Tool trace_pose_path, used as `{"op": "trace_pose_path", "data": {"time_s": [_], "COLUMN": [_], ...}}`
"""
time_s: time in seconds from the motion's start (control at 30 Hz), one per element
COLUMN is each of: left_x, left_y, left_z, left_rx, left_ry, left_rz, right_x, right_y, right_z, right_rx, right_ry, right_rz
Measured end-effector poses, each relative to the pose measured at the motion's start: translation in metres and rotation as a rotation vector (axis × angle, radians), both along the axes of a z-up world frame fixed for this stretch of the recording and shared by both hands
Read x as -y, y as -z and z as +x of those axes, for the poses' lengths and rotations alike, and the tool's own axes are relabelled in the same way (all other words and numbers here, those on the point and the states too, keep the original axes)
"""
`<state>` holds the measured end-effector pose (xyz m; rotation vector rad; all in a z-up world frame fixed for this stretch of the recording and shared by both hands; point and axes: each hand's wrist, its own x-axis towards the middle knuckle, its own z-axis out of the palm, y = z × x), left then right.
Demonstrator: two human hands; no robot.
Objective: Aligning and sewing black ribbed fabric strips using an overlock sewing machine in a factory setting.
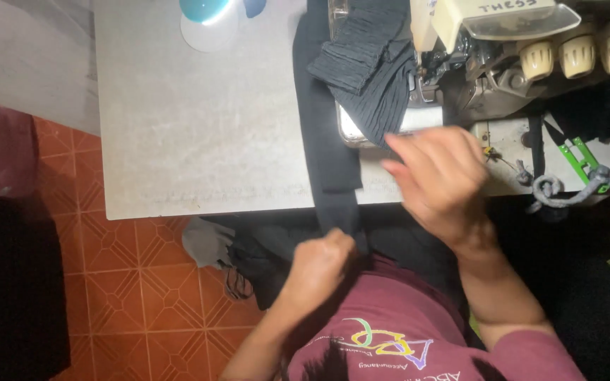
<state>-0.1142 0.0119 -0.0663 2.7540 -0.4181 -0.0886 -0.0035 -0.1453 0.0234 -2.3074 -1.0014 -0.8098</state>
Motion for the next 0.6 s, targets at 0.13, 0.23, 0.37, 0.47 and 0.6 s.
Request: {"op": "trace_pose_path", "data": {"time_s": [0.13, 0.23, 0.37, 0.47, 0.6], "left_x": [0.018, 0.021, 0.012, 0.004, 0.004], "left_y": [0.016, -0.009, -0.067, -0.098, -0.102], "left_z": [-0.019, -0.014, 0.01, 0.025, 0.035], "left_rx": [-0.353, -0.373, -0.174, 0.452, 0.667], "left_ry": [0.158, 0.12, 0.059, 0.049, -0.003], "left_rz": [-0.177, -0.3, -0.806, -0.597, -0.441], "right_x": [-0.047, -0.058, -0.033, -0.003, 0.031], "right_y": [0.007, 0.008, 0.007, 0.066, 0.075], "right_z": [0.036, 0.031, -0.005, -0.034, -0.06], "right_rx": [-0.028, -0.273, -0.843, -1.324, -1.627], "right_ry": [0.065, -0.237, -0.798, -0.994, -1.049], "right_rz": [-0.176, 0.0, 0.377, 0.419, 0.356]}}
